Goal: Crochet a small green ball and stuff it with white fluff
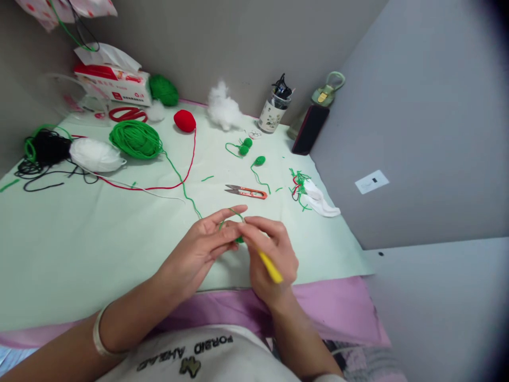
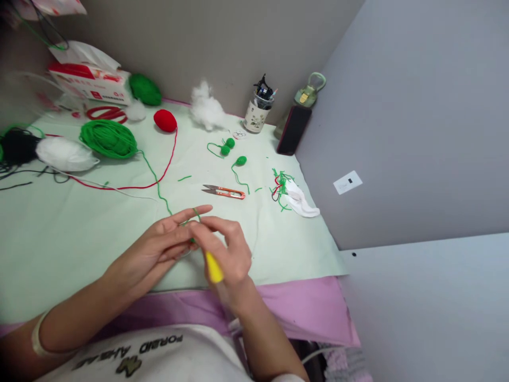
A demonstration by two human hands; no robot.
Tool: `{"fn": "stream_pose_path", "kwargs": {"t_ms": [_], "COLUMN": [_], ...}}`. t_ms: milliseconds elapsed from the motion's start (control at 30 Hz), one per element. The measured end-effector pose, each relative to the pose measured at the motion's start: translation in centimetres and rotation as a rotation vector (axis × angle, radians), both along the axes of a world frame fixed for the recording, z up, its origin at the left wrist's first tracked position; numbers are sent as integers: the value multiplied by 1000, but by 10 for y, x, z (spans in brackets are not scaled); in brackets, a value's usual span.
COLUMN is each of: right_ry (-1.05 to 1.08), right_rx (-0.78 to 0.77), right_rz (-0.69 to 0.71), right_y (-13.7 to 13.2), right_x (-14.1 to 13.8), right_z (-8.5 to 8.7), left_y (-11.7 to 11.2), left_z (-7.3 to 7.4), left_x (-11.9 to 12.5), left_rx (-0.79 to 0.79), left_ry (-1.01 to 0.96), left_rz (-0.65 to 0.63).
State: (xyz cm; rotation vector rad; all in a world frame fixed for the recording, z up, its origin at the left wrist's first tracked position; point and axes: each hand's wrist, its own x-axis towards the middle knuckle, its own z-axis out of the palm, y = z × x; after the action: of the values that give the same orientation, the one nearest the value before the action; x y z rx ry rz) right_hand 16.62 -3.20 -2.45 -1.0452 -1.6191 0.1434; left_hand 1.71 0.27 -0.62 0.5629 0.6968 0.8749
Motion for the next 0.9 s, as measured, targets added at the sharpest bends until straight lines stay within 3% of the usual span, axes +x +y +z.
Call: {"fn": "stream_pose_path", "kwargs": {"t_ms": [67, 133, 233, 333, 400, 500, 567, 667, 900], "right_ry": [219, 379, 199, 29, 208, 541, 568, 541, 821], "right_rx": [-83, -173, -138, -7, -40, -204, -285, -330, -447], "right_rz": [27, 71, 50, -22, -16, 94, 160, 150, 271], "right_y": [4, 7, 7, 4, 4, 7, 8, 8, 10], "right_x": [1, 1, -1, -1, -1, -1, -2, -3, 4], "right_z": [2, 2, -2, -5, -4, 2, 4, 4, 3], "left_y": [2, 2, -1, -1, 1, 4, 3, -1, -5], "left_z": [1, 1, 1, 0, 1, 2, 1, -2, -4], "left_x": [-1, -1, 3, 3, 0, -4, -4, -3, -7], "left_rx": [-32, 38, 100, -31, -65, 11, 83, 147, 188], "left_ry": [7, 73, 83, -22, -39, 26, 99, 168, 220], "left_rz": [1, 94, 139, -14, -19, 66, 73, 22, 1]}}
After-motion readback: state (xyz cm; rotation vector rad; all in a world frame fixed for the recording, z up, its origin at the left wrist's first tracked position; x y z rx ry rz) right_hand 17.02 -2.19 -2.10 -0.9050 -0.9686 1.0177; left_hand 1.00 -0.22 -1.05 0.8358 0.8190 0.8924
